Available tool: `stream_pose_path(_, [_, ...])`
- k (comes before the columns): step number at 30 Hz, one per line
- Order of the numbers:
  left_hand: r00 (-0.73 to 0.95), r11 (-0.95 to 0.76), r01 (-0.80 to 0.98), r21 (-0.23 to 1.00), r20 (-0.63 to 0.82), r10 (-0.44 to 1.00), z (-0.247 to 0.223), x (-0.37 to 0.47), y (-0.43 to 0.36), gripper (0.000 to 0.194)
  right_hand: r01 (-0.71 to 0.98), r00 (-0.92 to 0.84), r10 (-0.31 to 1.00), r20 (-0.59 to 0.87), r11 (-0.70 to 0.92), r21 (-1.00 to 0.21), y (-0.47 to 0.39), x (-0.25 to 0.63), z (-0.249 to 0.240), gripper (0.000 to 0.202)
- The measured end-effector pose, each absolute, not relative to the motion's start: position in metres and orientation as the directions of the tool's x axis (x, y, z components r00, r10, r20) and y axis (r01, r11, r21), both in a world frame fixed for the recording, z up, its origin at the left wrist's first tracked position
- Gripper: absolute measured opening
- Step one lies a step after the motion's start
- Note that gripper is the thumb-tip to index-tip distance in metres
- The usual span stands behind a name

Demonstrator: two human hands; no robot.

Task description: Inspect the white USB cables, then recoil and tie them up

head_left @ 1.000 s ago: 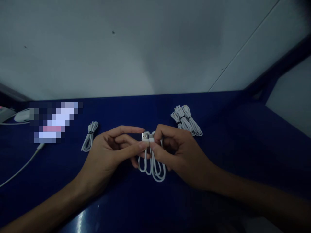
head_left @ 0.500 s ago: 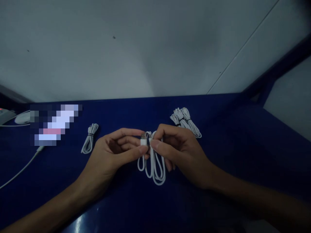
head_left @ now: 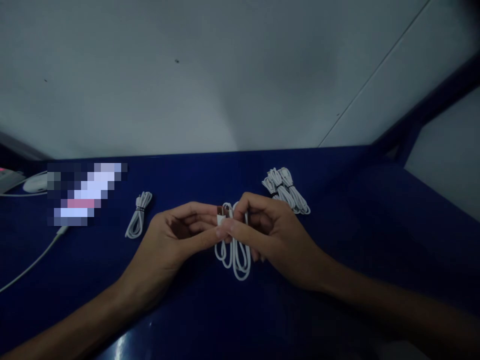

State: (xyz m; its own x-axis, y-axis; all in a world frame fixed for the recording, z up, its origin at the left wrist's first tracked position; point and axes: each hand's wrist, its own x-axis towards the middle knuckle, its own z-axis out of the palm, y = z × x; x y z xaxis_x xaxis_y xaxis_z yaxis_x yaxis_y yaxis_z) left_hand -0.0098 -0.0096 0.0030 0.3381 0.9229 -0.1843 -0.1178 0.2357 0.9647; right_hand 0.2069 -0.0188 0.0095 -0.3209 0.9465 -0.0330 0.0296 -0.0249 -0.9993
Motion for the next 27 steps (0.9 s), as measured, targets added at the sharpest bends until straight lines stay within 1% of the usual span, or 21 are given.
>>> stream_pose_path(4, [0.298,0.203,-0.091,0.975,-0.168,0.94,0.0076,-0.0079,-0.0112,0.025,0.007,-0.316,0.949,0.004,0.006,-1.0,-0.0168,0.2066,0.007,0.019])
stream_pose_path(8, [0.315,0.247,-0.12,0.962,-0.199,0.928,0.0085,-0.007,-0.0107,0.021,0.0,-0.297,0.955,0.008,0.008,-1.0,-0.0162,0.2073,0.0045,0.018])
stream_pose_path(12, [0.35,0.28,-0.174,0.944,-0.207,0.914,0.0072,-0.0042,-0.0088,0.019,0.028,-0.279,0.96,0.007,0.016,-0.999,-0.0177,0.208,0.0038,0.023])
stream_pose_path(16, [0.356,0.277,-0.212,0.937,-0.19,0.915,0.0078,-0.0028,-0.0079,0.017,0.061,-0.249,0.966,0.065,0.083,-0.995,-0.0193,0.2055,0.005,0.028])
stream_pose_path(19, [0.371,0.287,-0.206,0.936,-0.196,0.908,0.0084,-0.0047,-0.0078,0.016,0.134,-0.192,0.97,0.148,0.175,-0.975,-0.0205,0.2026,0.0063,0.03])
stream_pose_path(22, [0.403,0.312,-0.198,0.929,-0.213,0.89,0.008,-0.0064,-0.007,0.021,0.281,-0.139,0.963,0.233,0.264,-0.923,-0.0216,0.2009,0.0074,0.031])
stream_pose_path(24, [0.407,0.325,-0.197,0.925,-0.224,0.885,0.0074,-0.0066,-0.0063,0.025,0.327,-0.137,0.963,0.232,0.265,-0.907,-0.0223,0.201,0.008,0.032])
stream_pose_path(27, [0.404,0.331,-0.201,0.922,-0.23,0.885,0.0071,-0.0066,-0.0061,0.027,0.294,-0.157,0.971,0.182,0.222,-0.93,-0.0233,0.2024,0.0087,0.034])
